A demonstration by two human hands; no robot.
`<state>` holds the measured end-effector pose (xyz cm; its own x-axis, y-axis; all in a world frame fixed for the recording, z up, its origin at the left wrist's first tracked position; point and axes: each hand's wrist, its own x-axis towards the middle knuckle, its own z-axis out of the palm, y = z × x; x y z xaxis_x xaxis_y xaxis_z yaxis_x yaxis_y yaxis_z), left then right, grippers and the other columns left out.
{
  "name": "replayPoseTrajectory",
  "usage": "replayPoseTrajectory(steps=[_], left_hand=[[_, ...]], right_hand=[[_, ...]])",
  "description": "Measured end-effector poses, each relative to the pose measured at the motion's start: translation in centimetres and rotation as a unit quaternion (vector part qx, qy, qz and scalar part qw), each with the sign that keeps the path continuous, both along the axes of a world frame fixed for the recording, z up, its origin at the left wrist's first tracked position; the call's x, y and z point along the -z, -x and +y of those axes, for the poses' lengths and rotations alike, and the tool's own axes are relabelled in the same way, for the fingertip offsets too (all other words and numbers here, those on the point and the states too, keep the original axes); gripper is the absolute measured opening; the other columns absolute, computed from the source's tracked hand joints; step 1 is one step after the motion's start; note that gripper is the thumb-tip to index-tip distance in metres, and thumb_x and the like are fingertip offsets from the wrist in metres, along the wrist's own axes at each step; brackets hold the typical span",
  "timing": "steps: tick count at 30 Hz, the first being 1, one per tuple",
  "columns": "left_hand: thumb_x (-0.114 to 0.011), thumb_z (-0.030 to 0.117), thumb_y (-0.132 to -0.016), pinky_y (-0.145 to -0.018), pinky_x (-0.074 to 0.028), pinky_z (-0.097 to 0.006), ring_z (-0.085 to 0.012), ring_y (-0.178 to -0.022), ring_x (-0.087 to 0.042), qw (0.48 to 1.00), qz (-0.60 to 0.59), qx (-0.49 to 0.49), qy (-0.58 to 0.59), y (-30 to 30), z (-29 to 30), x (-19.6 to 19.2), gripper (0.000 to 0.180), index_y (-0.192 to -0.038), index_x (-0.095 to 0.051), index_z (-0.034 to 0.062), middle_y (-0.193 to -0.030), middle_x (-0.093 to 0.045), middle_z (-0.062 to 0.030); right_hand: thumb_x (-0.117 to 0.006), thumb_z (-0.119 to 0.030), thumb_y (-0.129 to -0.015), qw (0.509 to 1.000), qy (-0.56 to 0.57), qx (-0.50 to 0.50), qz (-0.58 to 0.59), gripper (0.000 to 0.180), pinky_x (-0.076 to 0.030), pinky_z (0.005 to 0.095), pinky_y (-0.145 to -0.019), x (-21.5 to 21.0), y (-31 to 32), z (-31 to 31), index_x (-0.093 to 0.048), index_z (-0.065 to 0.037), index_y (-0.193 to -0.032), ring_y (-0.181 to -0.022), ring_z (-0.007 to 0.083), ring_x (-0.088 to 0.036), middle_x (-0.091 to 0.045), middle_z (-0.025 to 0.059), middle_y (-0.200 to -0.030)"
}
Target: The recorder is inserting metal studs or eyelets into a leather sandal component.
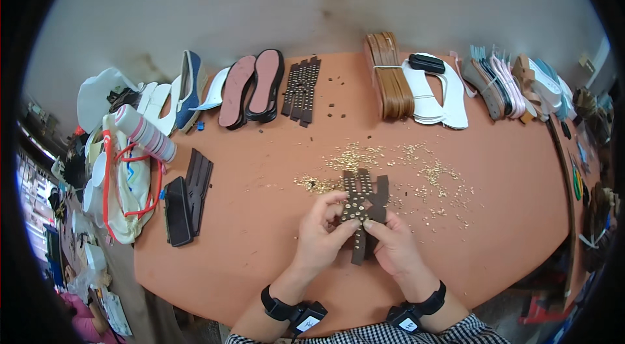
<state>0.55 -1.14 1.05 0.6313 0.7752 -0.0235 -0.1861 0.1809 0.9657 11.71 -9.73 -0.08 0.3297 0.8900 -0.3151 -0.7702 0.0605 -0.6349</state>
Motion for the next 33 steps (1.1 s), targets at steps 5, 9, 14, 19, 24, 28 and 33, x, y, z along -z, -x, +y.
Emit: replayPoseTrajectory(steps=[5, 9, 14, 19, 24, 28, 33], left_hand=[[-0.059, -0.001, -0.079, -0.069, -0.045, -0.022, -0.0096, -0.076, -0.054, 0.989, 0.034, -0.126, -0.069, 2.1, 4.9, 2.3, 0.024, -0.102, -0.053, -0.0011, -0.090, -0.059, -0.0065], [-0.061, 0.005, -0.076, -0.062, -0.045, -0.023, -0.0093, -0.069, -0.057, 0.944, 0.287, -0.098, -0.127, 4.3, 7.8, 3.4, 0.012, -0.088, -0.063, 0.0031, -0.080, -0.061, -0.0039], [-0.062, 0.011, -0.071, -0.062, -0.047, -0.031, -0.0218, -0.069, -0.059, 0.852, 0.406, -0.072, -0.323, 3.5, 6.5, 2.1, 0.011, -0.082, -0.064, 0.0088, -0.078, -0.060, -0.0083], [-0.063, 0.018, -0.072, -0.065, -0.046, -0.035, -0.0250, -0.075, -0.057, 0.827, 0.432, -0.093, -0.346, 2.7, 5.9, 2.4, 0.011, -0.078, -0.063, 0.0089, -0.077, -0.059, -0.0079], [-0.063, 0.021, -0.073, -0.067, -0.045, -0.039, -0.0276, -0.082, -0.054, 0.767, 0.463, -0.116, -0.428, 1.5, 6.0, 2.9, 0.014, -0.074, -0.059, 0.0083, -0.079, -0.057, -0.0081], [-0.062, 0.019, -0.074, -0.067, -0.044, -0.040, -0.0298, -0.079, -0.053, 0.745, 0.459, -0.116, -0.471, 1.3, 6.0, 3.2, 0.014, -0.076, -0.058, 0.0055, -0.078, -0.056, -0.0107], [-0.059, 0.009, -0.077, -0.065, -0.044, -0.033, -0.0245, -0.072, -0.053, 0.812, 0.358, -0.114, -0.446, 2.0, 6.0, 3.6, 0.009, -0.076, -0.053, 0.0022, -0.074, -0.056, -0.0092]], right_hand=[[-0.051, 0.001, -0.078, 0.997, 0.035, 0.040, -0.062, 0.031, -0.053, 0.0337, -0.063, 0.1, -0.6, -0.2, -0.049, 0.000, -0.109, -0.075, 0.0183, -0.060, -0.059, 0.0080, -0.093], [-0.051, 0.001, -0.077, 0.996, 0.043, 0.073, -0.035, 0.030, -0.052, 0.0330, -0.061, -0.3, -1.2, 0.1, -0.050, -0.002, -0.107, -0.071, 0.0190, -0.059, -0.059, 0.0083, -0.089], [-0.050, 0.003, -0.078, 0.997, 0.031, 0.065, 0.010, 0.027, -0.051, 0.0338, -0.069, -0.3, -1.4, -0.1, -0.051, -0.002, -0.104, -0.078, 0.0186, -0.059, -0.059, 0.0087, -0.093], [-0.049, 0.005, -0.078, 0.998, 0.016, 0.056, 0.025, 0.028, -0.051, 0.0359, -0.074, -0.4, -1.1, -0.2, -0.051, -0.001, -0.105, -0.082, 0.0192, -0.059, -0.059, 0.0091, -0.095], [-0.048, 0.006, -0.077, 0.998, 0.017, 0.050, 0.031, 0.028, -0.051, 0.0361, -0.075, -0.6, -0.6, -0.2, -0.051, 0.001, -0.104, -0.083, 0.0195, -0.059, -0.059, 0.0098, -0.094], [-0.048, 0.005, -0.077, 0.998, 0.017, 0.035, 0.046, 0.022, -0.051, 0.0340, -0.072, -1.3, -0.5, -0.1, -0.053, 0.002, -0.098, -0.079, 0.0188, -0.059, -0.060, 0.0103, -0.093], [-0.051, 0.006, -0.077, 0.999, 0.027, 0.016, 0.041, 0.019, -0.048, 0.0297, -0.063, -0.5, -0.6, -0.4, -0.054, 0.000, -0.095, -0.071, 0.0168, -0.058, -0.060, 0.0083, -0.086]])
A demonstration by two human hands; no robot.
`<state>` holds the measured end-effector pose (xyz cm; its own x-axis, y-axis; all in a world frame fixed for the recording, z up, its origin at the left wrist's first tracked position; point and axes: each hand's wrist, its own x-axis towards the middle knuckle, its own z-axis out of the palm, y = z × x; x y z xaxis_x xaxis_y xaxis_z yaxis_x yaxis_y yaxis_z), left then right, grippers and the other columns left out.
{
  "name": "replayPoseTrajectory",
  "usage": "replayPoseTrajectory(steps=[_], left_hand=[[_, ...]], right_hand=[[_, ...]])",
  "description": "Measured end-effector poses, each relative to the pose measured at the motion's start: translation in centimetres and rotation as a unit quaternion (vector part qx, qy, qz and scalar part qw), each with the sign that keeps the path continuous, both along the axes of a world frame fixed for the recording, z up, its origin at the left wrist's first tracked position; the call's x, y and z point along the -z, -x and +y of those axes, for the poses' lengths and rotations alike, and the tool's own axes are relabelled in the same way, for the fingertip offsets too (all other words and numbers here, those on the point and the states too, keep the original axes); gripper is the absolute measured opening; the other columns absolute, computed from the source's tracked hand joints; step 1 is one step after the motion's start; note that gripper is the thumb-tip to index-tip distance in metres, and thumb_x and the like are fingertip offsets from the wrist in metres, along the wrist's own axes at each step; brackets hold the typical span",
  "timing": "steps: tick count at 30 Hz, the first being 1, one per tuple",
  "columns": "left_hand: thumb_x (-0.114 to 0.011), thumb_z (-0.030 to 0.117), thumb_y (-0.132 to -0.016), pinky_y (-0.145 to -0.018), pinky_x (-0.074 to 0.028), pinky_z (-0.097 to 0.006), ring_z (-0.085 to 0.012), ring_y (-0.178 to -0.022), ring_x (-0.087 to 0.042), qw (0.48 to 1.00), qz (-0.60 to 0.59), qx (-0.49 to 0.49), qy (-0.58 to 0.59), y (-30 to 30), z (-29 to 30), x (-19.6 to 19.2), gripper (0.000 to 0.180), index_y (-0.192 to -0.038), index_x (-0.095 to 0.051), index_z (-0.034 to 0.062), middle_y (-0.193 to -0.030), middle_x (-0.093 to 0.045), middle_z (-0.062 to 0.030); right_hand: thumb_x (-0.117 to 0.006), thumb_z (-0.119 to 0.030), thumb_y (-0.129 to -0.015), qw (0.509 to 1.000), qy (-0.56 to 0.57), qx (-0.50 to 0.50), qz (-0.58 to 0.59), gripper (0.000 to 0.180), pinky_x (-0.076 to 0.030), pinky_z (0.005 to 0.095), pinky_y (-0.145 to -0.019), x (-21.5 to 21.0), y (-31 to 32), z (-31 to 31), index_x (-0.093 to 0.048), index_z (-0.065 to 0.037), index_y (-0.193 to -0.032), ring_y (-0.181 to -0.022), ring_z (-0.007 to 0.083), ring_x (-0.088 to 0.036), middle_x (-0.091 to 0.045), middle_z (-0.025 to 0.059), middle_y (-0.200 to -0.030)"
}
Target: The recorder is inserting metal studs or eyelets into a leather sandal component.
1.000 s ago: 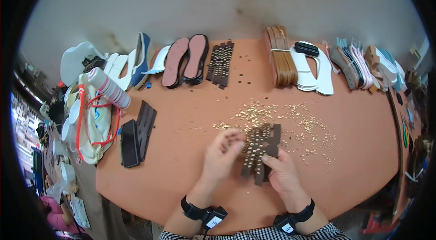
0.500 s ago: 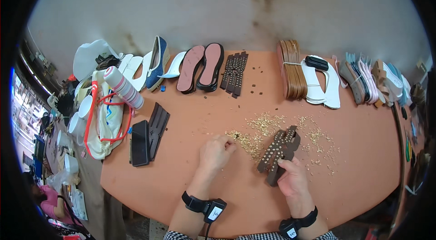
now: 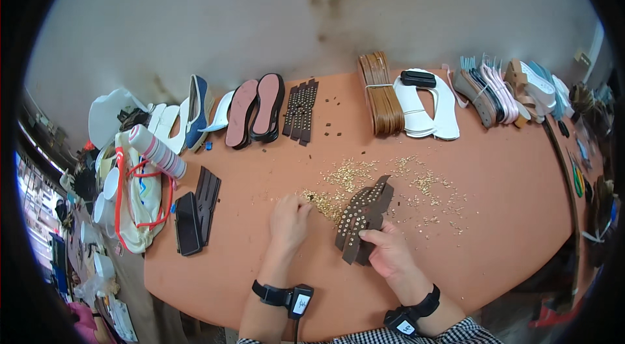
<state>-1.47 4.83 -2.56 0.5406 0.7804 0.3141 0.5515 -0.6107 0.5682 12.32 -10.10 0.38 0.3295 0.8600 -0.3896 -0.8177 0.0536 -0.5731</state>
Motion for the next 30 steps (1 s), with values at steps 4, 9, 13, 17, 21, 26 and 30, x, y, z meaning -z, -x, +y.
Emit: replayPoseTrajectory(steps=[4, 9, 13, 17, 21, 26, 30], left_hand=[[-0.054, 0.004, -0.082, -0.062, -0.042, -0.024, -0.0121, -0.070, -0.052, 0.910, -0.276, 0.060, 0.303, -0.1, -1.2, -0.5, 0.004, -0.079, -0.051, 0.0038, -0.075, -0.056, -0.0027], [-0.053, 0.002, -0.082, -0.060, -0.047, -0.022, -0.0087, -0.066, -0.052, 0.819, -0.328, 0.026, 0.471, -0.9, -3.0, -2.4, 0.005, -0.081, -0.050, 0.0053, -0.076, -0.057, -0.0035], [-0.057, 0.000, -0.080, -0.058, -0.050, -0.024, -0.0096, -0.065, -0.055, 0.766, -0.339, 0.026, 0.546, -0.8, -2.8, -2.8, 0.005, -0.082, -0.054, 0.0038, -0.075, -0.058, -0.0048], [-0.061, -0.001, -0.077, -0.060, -0.049, -0.022, -0.0102, -0.067, -0.058, 0.767, -0.328, 0.065, 0.547, -0.5, -3.5, -3.3, 0.006, -0.082, -0.059, 0.0021, -0.078, -0.060, -0.0054], [-0.061, -0.006, -0.075, -0.063, -0.049, -0.022, -0.0111, -0.068, -0.058, 0.776, -0.364, 0.104, 0.504, -1.0, -4.5, -3.7, 0.010, -0.084, -0.060, -0.0007, -0.080, -0.061, -0.0062], [-0.058, -0.007, -0.077, -0.065, -0.050, -0.024, -0.0137, -0.071, -0.059, 0.805, -0.365, 0.121, 0.451, -1.3, -5.3, -4.3, 0.009, -0.085, -0.059, -0.0033, -0.080, -0.060, -0.0078], [-0.055, -0.009, -0.079, -0.064, -0.051, -0.025, -0.0168, -0.073, -0.061, 0.826, -0.379, 0.134, 0.395, -1.9, -6.5, -5.6, 0.008, -0.085, -0.058, -0.0047, -0.082, -0.059, -0.0094]], right_hand=[[-0.052, 0.006, -0.077, 1.000, -0.007, 0.008, -0.020, 0.020, -0.048, 0.0283, -0.062, 0.1, 0.2, 0.0, -0.054, -0.002, -0.095, -0.069, 0.0153, -0.057, -0.060, 0.0071, -0.085], [-0.052, 0.006, -0.078, 0.999, -0.009, 0.027, -0.029, 0.021, -0.047, 0.0279, -0.062, 0.7, 0.3, 0.2, -0.054, -0.002, -0.097, -0.069, 0.0146, -0.056, -0.059, 0.0057, -0.083], [-0.052, 0.005, -0.078, 0.999, -0.001, 0.041, -0.025, 0.022, -0.046, 0.0275, -0.062, 0.7, 0.0, 0.2, -0.054, -0.002, -0.099, -0.070, 0.0147, -0.056, -0.059, 0.0058, -0.085], [-0.051, 0.003, -0.079, 0.999, 0.003, 0.022, -0.033, 0.022, -0.045, 0.0267, -0.061, 1.1, 0.0, 0.2, -0.054, 0.000, -0.100, -0.071, 0.0149, -0.057, -0.060, 0.0068, -0.086], [-0.049, 0.003, -0.080, 1.000, -0.029, -0.006, 0.000, 0.018, -0.044, 0.0251, -0.059, 0.4, 0.2, 0.3, -0.055, 0.001, -0.097, -0.071, 0.0141, -0.057, -0.060, 0.0077, -0.086], [-0.049, 0.000, -0.082, 0.999, -0.035, -0.011, 0.035, 0.015, -0.044, 0.0242, -0.058, 0.1, 0.1, 0.1, -0.057, 0.001, -0.094, -0.070, 0.0130, -0.056, -0.060, 0.0079, -0.085], [-0.050, -0.001, -0.082, 0.999, -0.032, 0.004, 0.036, 0.014, -0.046, 0.0250, -0.060, 0.7, 0.3, 0.1, -0.057, 0.000, -0.095, -0.070, 0.0127, -0.056, -0.060, 0.0076, -0.086]])
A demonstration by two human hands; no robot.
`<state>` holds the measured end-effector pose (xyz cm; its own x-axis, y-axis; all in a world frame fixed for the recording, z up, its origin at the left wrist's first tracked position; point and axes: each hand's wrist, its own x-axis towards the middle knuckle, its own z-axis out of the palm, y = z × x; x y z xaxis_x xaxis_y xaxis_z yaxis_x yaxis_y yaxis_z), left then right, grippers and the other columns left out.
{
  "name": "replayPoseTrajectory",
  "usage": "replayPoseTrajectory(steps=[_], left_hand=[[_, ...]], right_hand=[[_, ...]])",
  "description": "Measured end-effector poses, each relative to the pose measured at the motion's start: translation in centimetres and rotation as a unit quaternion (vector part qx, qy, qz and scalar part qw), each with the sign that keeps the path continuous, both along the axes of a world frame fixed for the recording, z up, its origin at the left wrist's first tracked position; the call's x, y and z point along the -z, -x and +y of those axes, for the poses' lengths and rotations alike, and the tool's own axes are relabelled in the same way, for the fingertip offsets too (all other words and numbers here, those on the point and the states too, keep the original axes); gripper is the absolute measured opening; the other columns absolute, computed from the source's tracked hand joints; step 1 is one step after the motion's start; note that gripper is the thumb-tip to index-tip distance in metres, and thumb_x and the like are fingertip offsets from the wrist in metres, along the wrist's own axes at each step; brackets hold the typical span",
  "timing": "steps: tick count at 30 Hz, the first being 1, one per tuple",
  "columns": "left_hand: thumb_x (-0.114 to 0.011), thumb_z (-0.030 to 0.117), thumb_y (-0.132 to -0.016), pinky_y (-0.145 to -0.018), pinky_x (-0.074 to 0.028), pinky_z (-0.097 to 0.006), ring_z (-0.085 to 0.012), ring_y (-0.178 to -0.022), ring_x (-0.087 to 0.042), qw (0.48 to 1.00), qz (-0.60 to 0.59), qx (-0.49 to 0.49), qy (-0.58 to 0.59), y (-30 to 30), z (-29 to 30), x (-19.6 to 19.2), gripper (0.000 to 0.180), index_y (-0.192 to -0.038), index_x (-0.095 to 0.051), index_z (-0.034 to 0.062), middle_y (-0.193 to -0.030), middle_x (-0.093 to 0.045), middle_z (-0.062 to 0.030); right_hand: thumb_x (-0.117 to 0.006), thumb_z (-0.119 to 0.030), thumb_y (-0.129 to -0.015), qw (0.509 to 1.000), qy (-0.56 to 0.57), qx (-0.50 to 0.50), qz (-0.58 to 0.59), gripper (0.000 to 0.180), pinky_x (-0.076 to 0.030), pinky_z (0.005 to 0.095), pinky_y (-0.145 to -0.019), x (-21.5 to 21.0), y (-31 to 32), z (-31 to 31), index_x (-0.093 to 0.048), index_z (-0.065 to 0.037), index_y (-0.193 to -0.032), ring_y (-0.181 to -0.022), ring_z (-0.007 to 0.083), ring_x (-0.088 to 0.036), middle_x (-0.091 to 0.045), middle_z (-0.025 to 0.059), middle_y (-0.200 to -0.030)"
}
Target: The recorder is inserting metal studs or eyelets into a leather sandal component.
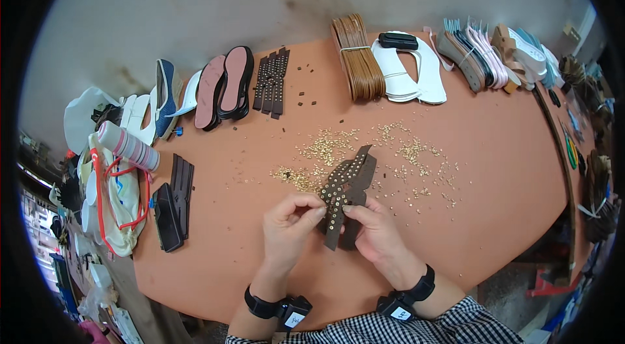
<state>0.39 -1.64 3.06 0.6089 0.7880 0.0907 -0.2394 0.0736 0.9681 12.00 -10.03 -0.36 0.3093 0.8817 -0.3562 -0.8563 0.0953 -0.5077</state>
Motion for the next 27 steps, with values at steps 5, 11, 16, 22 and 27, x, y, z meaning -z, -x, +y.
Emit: replayPoseTrajectory(steps=[5, 11, 16, 22, 27], left_hand=[[-0.059, -0.009, -0.075, -0.066, -0.048, -0.025, -0.0147, -0.074, -0.057, 0.999, 0.037, 0.004, -0.013, -0.3, -0.7, 0.0, 0.010, -0.082, -0.058, -0.0023, -0.082, -0.058, -0.0076], [-0.062, -0.010, -0.069, -0.066, -0.044, -0.026, -0.0157, -0.074, -0.054, 0.950, 0.102, -0.007, -0.295, 0.0, -0.1, 1.1, 0.014, -0.078, -0.059, -0.0001, -0.079, -0.058, -0.0073], [-0.062, -0.008, -0.068, -0.065, -0.043, -0.027, -0.0167, -0.074, -0.053, 0.926, 0.145, -0.026, -0.349, -0.5, -0.2, 1.5, 0.013, -0.077, -0.059, 0.0006, -0.078, -0.056, -0.0067], [-0.065, -0.004, -0.068, -0.064, -0.044, -0.029, -0.0199, -0.076, -0.052, 0.918, 0.180, -0.048, -0.351, -1.1, -0.2, 1.5, 0.014, -0.079, -0.058, 0.0022, -0.079, -0.054, -0.0064], [-0.068, -0.002, -0.065, -0.064, -0.043, -0.031, -0.0222, -0.075, -0.051, 0.875, 0.178, -0.042, -0.447, -0.7, 0.6, 2.0, 0.017, -0.078, -0.059, 0.0039, -0.079, -0.054, -0.0068]], right_hand=[[-0.053, -0.002, -0.083, 1.000, -0.004, 0.018, -0.009, 0.012, -0.048, 0.0248, -0.062, -0.7, 0.0, -0.3, -0.056, -0.002, -0.094, -0.070, 0.0113, -0.056, -0.060, 0.0058, -0.087], [-0.055, -0.003, -0.083, 0.998, -0.001, 0.047, -0.044, 0.012, -0.048, 0.0236, -0.062, 0.3, 0.4, -0.1, -0.057, -0.002, -0.095, -0.070, 0.0092, -0.056, -0.060, 0.0027, -0.087], [-0.055, -0.003, -0.083, 0.998, -0.001, 0.046, -0.051, 0.012, -0.048, 0.0225, -0.063, 0.2, 0.5, -0.1, -0.057, -0.001, -0.095, -0.070, 0.0083, -0.055, -0.060, 0.0026, -0.086], [-0.054, 0.000, -0.082, 0.997, -0.003, 0.046, -0.066, 0.013, -0.048, 0.0215, -0.065, 0.7, 0.3, -0.1, -0.057, -0.001, -0.095, -0.073, 0.0077, -0.056, -0.059, 0.0024, -0.086], [-0.055, 0.001, -0.081, 0.994, 0.009, 0.047, -0.097, 0.014, -0.048, 0.0208, -0.067, 0.3, 0.4, -0.1, -0.056, 0.000, -0.095, -0.075, 0.0075, -0.056, -0.058, 0.0015, -0.086]])
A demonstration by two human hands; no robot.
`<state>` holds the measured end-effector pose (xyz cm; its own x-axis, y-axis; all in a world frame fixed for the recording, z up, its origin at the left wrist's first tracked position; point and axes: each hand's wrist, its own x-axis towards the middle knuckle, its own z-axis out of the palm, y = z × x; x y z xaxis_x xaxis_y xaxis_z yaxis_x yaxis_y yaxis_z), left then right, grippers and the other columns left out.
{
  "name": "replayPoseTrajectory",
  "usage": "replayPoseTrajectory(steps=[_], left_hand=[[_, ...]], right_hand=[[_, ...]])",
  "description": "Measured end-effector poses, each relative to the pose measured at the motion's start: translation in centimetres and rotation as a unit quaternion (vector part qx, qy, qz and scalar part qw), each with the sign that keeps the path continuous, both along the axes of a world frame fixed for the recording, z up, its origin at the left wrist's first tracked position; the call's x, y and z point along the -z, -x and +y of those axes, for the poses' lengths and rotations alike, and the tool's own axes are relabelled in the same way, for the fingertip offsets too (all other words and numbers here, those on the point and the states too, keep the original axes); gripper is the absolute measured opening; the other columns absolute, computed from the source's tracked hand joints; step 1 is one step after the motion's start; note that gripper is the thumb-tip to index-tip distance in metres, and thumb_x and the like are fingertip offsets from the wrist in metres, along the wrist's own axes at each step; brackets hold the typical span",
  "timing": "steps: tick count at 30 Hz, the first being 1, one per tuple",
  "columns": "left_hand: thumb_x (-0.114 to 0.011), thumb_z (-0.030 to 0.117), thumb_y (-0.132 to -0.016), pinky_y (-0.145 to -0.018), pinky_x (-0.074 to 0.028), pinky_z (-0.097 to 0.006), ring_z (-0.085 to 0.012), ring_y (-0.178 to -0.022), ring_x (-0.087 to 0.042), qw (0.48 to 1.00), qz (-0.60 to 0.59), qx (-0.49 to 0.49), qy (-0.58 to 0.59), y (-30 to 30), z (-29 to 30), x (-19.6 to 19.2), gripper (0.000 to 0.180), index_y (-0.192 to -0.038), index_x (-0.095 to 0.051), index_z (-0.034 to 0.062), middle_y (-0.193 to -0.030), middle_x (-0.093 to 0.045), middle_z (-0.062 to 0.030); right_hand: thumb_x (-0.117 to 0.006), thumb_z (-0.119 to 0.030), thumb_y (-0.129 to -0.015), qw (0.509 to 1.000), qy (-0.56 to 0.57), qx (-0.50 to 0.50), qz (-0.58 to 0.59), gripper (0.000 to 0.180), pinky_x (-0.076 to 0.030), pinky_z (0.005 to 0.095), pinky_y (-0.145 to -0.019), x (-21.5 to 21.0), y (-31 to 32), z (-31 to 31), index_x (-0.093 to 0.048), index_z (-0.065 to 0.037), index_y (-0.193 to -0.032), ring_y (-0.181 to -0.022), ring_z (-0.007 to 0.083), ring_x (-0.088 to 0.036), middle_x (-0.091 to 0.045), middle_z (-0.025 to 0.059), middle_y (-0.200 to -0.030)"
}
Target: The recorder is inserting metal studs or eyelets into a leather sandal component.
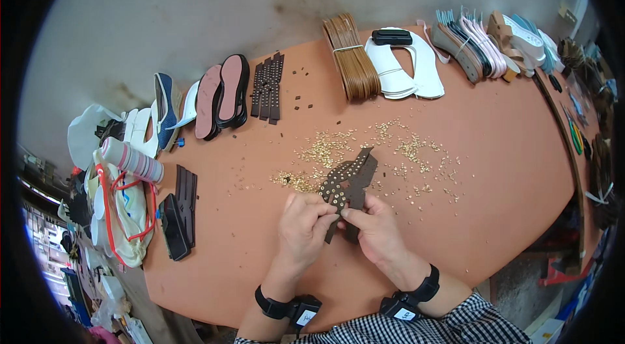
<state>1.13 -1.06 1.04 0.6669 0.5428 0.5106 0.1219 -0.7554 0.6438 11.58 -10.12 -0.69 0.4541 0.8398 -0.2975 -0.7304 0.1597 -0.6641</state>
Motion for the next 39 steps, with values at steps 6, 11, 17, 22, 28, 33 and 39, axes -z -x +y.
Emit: replayPoseTrajectory(steps=[6, 11, 17, 22, 28, 33, 39], left_hand=[[-0.069, -0.001, -0.063, -0.063, -0.042, -0.030, -0.0218, -0.073, -0.050, 1.000, -0.016, 0.002, -0.017, -0.2, -0.1, -0.2, 0.017, -0.077, -0.060, 0.0040, -0.078, -0.054, -0.0062], [-0.069, -0.001, -0.063, -0.064, -0.042, -0.030, -0.0213, -0.075, -0.050, 0.999, -0.039, 0.005, 0.001, -0.1, -0.2, 0.2, 0.017, -0.077, -0.061, 0.0040, -0.082, -0.054, -0.0066], [-0.069, -0.002, -0.064, -0.064, -0.045, -0.029, -0.0209, -0.079, -0.051, 0.997, -0.057, 0.023, 0.036, -0.2, -0.2, 0.5, 0.017, -0.078, -0.061, 0.0025, -0.090, -0.051, -0.0088], [-0.067, -0.005, -0.065, -0.060, -0.046, -0.028, -0.0210, -0.077, -0.052, 0.997, -0.054, 0.017, 0.054, -0.1, -0.4, -0.1, 0.016, -0.078, -0.060, 0.0015, -0.092, -0.049, -0.0110], [-0.067, -0.004, -0.067, -0.055, -0.048, -0.026, -0.0175, -0.072, -0.053, 1.000, -0.016, 0.003, -0.008, -0.3, -0.3, -0.7, 0.013, -0.075, -0.058, 0.0004, -0.088, -0.047, -0.0105], [-0.063, -0.006, -0.071, -0.054, -0.050, -0.025, -0.0158, -0.067, -0.056, 0.997, 0.023, -0.017, 0.067, -0.1, -0.6, -0.5, 0.009, -0.074, -0.056, -0.0017, -0.089, -0.046, -0.0097], [-0.061, -0.006, -0.075, -0.056, -0.047, -0.019, -0.0091, -0.065, -0.055, 0.949, -0.078, -0.017, 0.304, -0.7, -1.4, 0.4, 0.008, -0.078, -0.054, -0.0027, -0.087, -0.047, -0.0061]], right_hand=[[-0.055, 0.002, -0.081, 1.000, -0.011, 0.008, -0.024, 0.015, -0.048, 0.0209, -0.068, -0.2, 0.1, -0.2, -0.056, 0.001, -0.096, -0.075, 0.0068, -0.055, -0.058, 0.0012, -0.087], [-0.055, 0.002, -0.082, 0.999, -0.027, 0.008, -0.022, 0.014, -0.048, 0.0202, -0.068, -0.4, 0.3, -0.2, -0.056, 0.001, -0.096, -0.076, 0.0062, -0.055, -0.059, 0.0021, -0.088], [-0.055, -0.002, -0.084, 0.999, -0.026, 0.010, -0.029, 0.016, -0.048, 0.0199, -0.068, -0.7, 0.2, -0.5, -0.056, 0.002, -0.099, -0.076, 0.0063, -0.056, -0.060, 0.0033, -0.089], [-0.055, -0.002, -0.084, 0.999, -0.029, 0.001, -0.017, 0.016, -0.048, 0.0198, -0.068, -0.8, 0.3, -0.4, -0.056, 0.002, -0.100, -0.074, 0.0066, -0.055, -0.060, 0.0036, -0.089], [-0.054, -0.002, -0.085, 0.999, -0.022, 0.015, -0.022, 0.013, -0.048, 0.0201, -0.067, -0.6, 0.6, -0.3, -0.056, 0.002, -0.097, -0.073, 0.0069, -0.055, -0.059, 0.0029, -0.088], [-0.053, -0.002, -0.085, 0.998, -0.017, 0.025, -0.048, 0.010, -0.048, 0.0202, -0.067, -0.3, 0.8, -0.1, -0.056, 0.001, -0.094, -0.073, 0.0066, -0.055, -0.058, 0.0023, -0.087], [-0.052, -0.002, -0.085, 0.997, -0.008, 0.034, -0.066, 0.009, -0.048, 0.0199, -0.066, -0.2, 0.9, 0.0, -0.056, 0.000, -0.094, -0.073, 0.0061, -0.054, -0.058, 0.0023, -0.087]])
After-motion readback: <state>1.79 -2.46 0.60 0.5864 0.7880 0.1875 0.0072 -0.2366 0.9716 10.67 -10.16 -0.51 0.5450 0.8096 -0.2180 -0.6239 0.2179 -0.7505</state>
